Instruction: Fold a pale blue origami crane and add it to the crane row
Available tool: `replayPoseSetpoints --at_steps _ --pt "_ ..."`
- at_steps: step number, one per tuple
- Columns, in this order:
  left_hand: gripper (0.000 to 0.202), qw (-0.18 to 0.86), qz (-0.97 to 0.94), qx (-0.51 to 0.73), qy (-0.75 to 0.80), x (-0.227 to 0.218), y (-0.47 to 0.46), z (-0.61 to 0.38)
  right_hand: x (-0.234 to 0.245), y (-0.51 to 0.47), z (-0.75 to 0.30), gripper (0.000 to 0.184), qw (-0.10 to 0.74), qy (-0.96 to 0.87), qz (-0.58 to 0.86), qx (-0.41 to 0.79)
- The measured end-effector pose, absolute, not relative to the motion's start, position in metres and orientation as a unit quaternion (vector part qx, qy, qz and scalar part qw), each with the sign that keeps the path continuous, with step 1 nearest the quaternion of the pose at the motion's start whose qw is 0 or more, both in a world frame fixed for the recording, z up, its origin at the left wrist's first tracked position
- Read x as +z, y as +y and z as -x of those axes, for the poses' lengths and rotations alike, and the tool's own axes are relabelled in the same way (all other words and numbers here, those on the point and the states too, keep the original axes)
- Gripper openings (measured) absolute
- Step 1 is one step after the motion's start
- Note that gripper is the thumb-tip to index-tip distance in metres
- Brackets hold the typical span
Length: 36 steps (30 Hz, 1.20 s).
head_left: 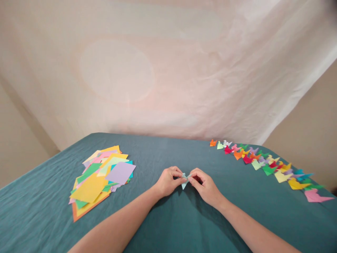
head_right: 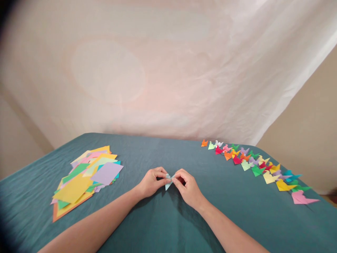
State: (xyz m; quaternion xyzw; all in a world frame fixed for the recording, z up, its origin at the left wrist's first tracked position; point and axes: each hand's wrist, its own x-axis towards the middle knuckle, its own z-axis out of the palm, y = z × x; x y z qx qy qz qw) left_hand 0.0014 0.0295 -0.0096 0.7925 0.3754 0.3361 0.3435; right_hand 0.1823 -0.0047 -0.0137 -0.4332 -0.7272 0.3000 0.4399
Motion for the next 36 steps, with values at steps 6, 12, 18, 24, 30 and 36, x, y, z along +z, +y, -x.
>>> replayPoseSetpoints --at_steps 6,12,18,24,30,36 --pt "0.015 0.332 -0.798 0.336 0.375 -0.0087 0.029 -0.0021 -0.0131 -0.0047 -0.1827 0.018 0.428 -0.723 0.44 0.315" --pt "0.019 0.324 -0.793 0.349 0.38 -0.0077 0.0281 -0.0006 -0.0108 -0.0044 -0.1826 0.024 0.428 -0.696 0.454 0.356" --pt "0.021 0.313 -0.796 0.353 0.38 -0.0072 0.0281 0.0003 -0.0152 -0.0034 -0.1808 0.02 0.423 -0.715 0.456 0.318" --pt "0.02 0.307 -0.806 0.341 0.374 -0.0097 0.029 0.0003 -0.0171 -0.0035 -0.1813 0.021 0.423 -0.726 0.461 0.286" --pt "0.021 0.311 -0.804 0.341 0.374 -0.0097 0.0295 -0.0001 -0.0171 -0.0057 -0.1802 0.016 0.407 -0.747 0.466 0.243" --pt "0.022 0.319 -0.81 0.334 0.362 -0.0085 0.0294 -0.0011 -0.0133 -0.008 -0.1789 0.013 0.413 -0.755 0.449 0.241"
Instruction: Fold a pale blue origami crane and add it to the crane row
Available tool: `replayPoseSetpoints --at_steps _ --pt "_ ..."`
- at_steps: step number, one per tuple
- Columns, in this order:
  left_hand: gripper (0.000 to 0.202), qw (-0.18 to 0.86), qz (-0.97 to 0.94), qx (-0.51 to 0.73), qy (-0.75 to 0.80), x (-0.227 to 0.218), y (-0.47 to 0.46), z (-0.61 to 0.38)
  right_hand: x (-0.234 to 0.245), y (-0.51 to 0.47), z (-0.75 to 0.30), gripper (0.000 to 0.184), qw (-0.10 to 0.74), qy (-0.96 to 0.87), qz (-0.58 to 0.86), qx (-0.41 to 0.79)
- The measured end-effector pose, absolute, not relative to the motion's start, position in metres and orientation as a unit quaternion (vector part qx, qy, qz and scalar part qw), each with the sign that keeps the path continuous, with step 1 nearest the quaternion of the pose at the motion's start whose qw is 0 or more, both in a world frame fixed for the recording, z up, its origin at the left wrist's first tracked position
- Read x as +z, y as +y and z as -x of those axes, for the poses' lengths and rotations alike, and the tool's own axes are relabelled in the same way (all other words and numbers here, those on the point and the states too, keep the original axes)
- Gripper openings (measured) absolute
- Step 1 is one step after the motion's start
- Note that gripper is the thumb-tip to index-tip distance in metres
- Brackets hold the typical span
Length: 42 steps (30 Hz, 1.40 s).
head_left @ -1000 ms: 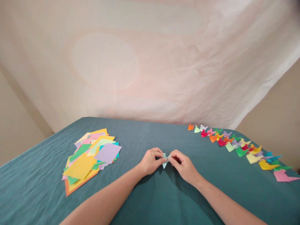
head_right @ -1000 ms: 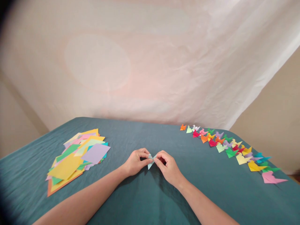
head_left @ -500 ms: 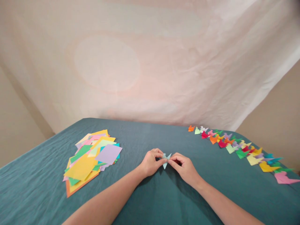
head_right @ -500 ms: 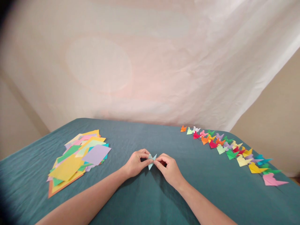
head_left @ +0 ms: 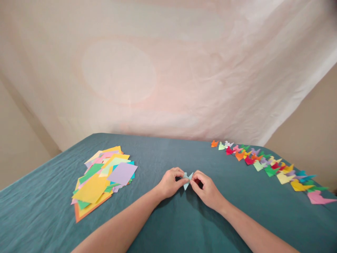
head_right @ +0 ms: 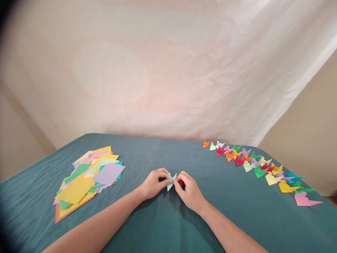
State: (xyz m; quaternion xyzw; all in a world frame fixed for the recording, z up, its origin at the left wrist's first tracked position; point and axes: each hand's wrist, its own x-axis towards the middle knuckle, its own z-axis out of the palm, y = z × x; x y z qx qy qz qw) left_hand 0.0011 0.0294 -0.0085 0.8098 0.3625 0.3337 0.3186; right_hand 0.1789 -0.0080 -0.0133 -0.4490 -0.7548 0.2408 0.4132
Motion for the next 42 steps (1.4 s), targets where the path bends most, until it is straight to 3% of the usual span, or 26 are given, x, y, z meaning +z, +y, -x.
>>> replayPoseSetpoints --at_steps 6,42 --pt "0.01 0.316 -0.79 0.36 0.383 -0.0092 0.0297 -0.0013 -0.0112 -0.0078 -0.1787 0.014 0.416 -0.755 0.443 0.245" --pt "0.007 0.341 -0.771 0.383 0.378 -0.0085 0.0294 -0.0002 -0.0089 -0.0073 -0.18 0.02 0.416 -0.766 0.452 0.188"
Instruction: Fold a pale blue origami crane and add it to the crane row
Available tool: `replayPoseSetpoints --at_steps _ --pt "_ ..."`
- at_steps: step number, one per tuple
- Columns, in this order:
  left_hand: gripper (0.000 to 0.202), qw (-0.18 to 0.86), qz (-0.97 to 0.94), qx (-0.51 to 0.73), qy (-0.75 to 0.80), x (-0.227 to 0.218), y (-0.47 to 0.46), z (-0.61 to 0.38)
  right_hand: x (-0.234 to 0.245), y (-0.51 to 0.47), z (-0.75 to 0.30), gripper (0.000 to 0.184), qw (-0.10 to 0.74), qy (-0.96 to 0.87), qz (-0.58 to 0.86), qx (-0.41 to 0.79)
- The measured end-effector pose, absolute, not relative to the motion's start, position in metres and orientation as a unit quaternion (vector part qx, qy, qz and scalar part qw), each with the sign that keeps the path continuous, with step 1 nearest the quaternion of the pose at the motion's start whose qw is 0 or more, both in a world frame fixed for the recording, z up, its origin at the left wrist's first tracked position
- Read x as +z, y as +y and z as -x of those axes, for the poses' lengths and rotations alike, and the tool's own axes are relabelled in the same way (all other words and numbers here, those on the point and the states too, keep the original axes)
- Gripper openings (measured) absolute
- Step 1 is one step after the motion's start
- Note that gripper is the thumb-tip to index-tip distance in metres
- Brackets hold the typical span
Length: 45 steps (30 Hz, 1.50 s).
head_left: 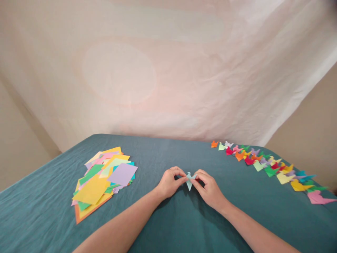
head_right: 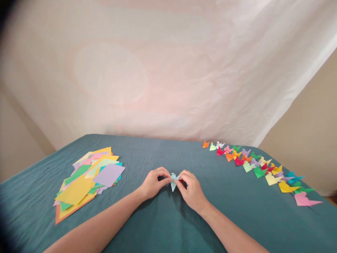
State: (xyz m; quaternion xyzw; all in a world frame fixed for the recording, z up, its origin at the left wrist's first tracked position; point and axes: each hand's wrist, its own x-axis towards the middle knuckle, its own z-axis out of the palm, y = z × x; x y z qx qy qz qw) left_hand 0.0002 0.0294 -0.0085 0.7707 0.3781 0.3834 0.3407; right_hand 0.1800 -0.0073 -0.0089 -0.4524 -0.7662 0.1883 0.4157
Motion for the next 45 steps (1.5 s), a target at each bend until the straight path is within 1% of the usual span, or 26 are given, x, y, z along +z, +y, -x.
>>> replayPoseSetpoints --at_steps 10,19,24,30,38,45 --pt "0.006 0.332 -0.779 0.387 0.365 -0.0125 0.0291 -0.0013 -0.0141 -0.0028 -0.1829 0.012 0.433 -0.751 0.455 0.203" --pt "0.006 0.329 -0.777 0.404 0.353 -0.0087 0.0279 -0.0016 -0.0164 -0.0024 -0.1824 0.016 0.426 -0.757 0.45 0.208" --pt "0.007 0.335 -0.783 0.394 0.346 -0.0086 0.0279 -0.0017 -0.0153 -0.0037 -0.1809 0.014 0.415 -0.768 0.444 0.204" --pt "0.009 0.332 -0.783 0.384 0.359 -0.0076 0.0274 -0.0024 -0.0145 -0.0036 -0.1803 0.02 0.399 -0.767 0.454 0.215" --pt "0.013 0.334 -0.777 0.387 0.369 -0.0078 0.0286 -0.0022 -0.0141 -0.0032 -0.1816 0.023 0.402 -0.746 0.462 0.264" --pt "0.016 0.335 -0.775 0.379 0.378 -0.0064 0.0282 -0.0015 -0.0131 -0.003 -0.1831 0.024 0.422 -0.728 0.467 0.273"
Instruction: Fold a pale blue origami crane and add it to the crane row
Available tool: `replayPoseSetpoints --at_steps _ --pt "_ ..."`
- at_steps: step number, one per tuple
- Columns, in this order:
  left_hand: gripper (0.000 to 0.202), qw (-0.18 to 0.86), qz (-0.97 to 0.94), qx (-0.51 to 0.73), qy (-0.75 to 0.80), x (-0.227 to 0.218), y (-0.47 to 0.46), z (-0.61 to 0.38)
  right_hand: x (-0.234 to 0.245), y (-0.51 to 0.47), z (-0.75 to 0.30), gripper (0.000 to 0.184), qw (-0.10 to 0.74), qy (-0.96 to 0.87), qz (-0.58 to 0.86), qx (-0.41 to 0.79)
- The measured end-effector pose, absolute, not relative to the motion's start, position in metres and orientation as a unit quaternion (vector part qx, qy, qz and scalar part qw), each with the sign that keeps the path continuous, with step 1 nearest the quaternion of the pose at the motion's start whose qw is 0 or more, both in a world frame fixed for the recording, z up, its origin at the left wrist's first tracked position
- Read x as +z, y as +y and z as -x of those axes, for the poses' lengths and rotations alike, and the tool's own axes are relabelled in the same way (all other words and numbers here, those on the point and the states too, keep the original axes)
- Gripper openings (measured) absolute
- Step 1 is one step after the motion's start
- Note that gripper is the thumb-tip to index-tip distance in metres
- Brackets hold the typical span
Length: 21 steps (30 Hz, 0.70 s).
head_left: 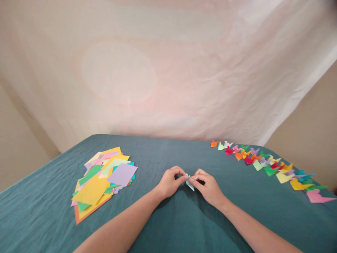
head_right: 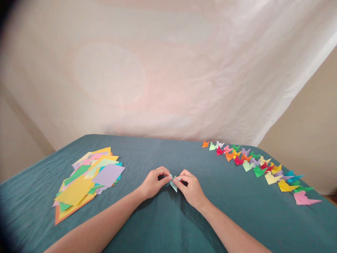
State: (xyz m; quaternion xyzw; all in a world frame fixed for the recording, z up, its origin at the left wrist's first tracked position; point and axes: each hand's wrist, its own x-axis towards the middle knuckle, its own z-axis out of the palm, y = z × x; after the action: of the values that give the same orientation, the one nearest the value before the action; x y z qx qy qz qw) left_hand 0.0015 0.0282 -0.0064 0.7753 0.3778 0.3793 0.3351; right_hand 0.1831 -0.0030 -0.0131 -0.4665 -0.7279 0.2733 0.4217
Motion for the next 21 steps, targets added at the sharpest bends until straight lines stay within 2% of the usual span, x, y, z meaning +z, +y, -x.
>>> replayPoseSetpoints --at_steps 13,21 --pt "0.013 0.35 -0.776 0.373 0.369 -0.0066 0.0284 -0.0002 -0.0125 -0.0043 -0.1816 0.024 0.429 -0.731 0.463 0.259" --pt "0.008 0.302 -0.774 0.441 0.34 0.0005 0.02 -0.0004 -0.0119 -0.0017 -0.1854 0.026 0.447 -0.708 0.481 0.261"
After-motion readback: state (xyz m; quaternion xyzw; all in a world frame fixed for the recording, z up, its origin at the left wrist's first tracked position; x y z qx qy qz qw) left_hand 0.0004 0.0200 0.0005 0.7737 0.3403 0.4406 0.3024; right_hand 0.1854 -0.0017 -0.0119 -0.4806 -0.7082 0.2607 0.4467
